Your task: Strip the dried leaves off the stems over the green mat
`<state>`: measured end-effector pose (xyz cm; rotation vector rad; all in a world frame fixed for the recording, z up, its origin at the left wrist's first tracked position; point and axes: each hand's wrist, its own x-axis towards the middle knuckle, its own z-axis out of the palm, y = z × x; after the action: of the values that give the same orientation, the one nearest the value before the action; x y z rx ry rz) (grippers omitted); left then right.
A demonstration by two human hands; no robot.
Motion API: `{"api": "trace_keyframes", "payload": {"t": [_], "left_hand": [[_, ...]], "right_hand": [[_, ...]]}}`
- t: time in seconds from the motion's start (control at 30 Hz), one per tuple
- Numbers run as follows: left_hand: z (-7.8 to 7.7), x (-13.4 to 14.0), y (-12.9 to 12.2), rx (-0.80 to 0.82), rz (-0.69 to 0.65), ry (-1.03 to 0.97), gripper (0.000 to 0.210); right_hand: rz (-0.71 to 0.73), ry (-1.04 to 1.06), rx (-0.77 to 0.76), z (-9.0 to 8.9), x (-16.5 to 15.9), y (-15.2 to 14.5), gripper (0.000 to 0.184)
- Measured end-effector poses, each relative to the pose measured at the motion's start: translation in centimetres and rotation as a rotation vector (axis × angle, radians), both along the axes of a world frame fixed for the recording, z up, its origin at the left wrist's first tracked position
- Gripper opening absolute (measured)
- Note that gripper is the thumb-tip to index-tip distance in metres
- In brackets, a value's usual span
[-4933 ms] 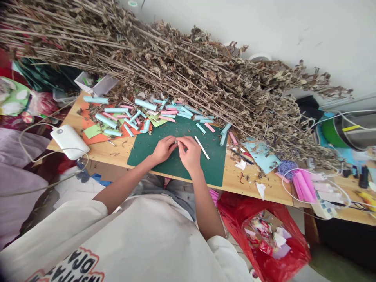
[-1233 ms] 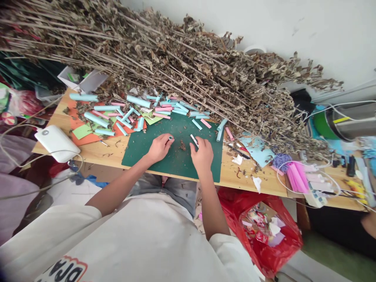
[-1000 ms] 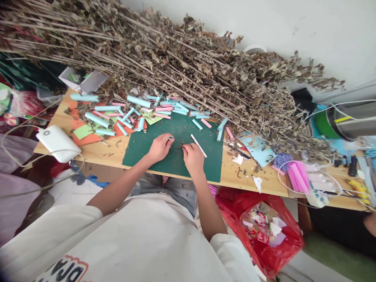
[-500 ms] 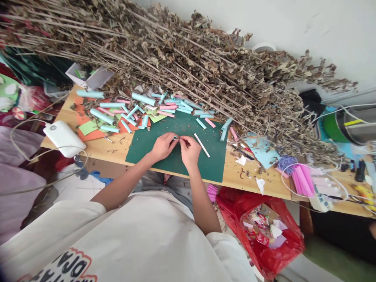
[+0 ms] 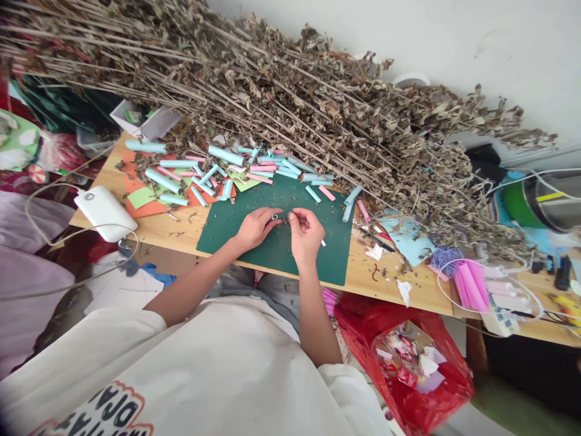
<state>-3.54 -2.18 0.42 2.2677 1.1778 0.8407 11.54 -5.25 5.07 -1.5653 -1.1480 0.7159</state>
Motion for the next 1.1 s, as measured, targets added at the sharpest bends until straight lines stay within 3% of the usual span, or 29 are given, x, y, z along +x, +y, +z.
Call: {"api": "trace_keyframes", "payload": {"t": [0.2,0.5,0.67,0.83,0.97,1.1], "left_hand": [[-0.1,-0.2,-0.1,0.033,-0.011,0.018,0.032],[-0.3,-0.1,0.0,0.014,-0.014,0.058,0.030],[-0.1,-0.2,0.0,0.003,-0.042,0.037,0.031],[0.0,-0.2,0.1,-0.039,-0.039,-0.035,0.029],[0.0,-0.2,0.1,-0.043,-0.039,-0.059,0.031],[0.0,-0.3,0.1,-0.043,-0.047,-0.039,0.032]], "right_hand": [[0.094,0.102,-0.074,-1.8,-0.7,0.5,0.021],[0.123,0.085,-0.099,-1.8,-0.7,0.2,0.026],[0.090,-0.020,-0.084,-1.7,-0.5,0.4,0.021],[0.031,-0.076,0.034,-0.5,-0.5,-0.3,0.023],[0.081,-0.243,0.082,0.6,-0.9,-1.0,0.020],[0.187,-0.412,0.159,0.6,-1.2,-0.9,0.019]]}}
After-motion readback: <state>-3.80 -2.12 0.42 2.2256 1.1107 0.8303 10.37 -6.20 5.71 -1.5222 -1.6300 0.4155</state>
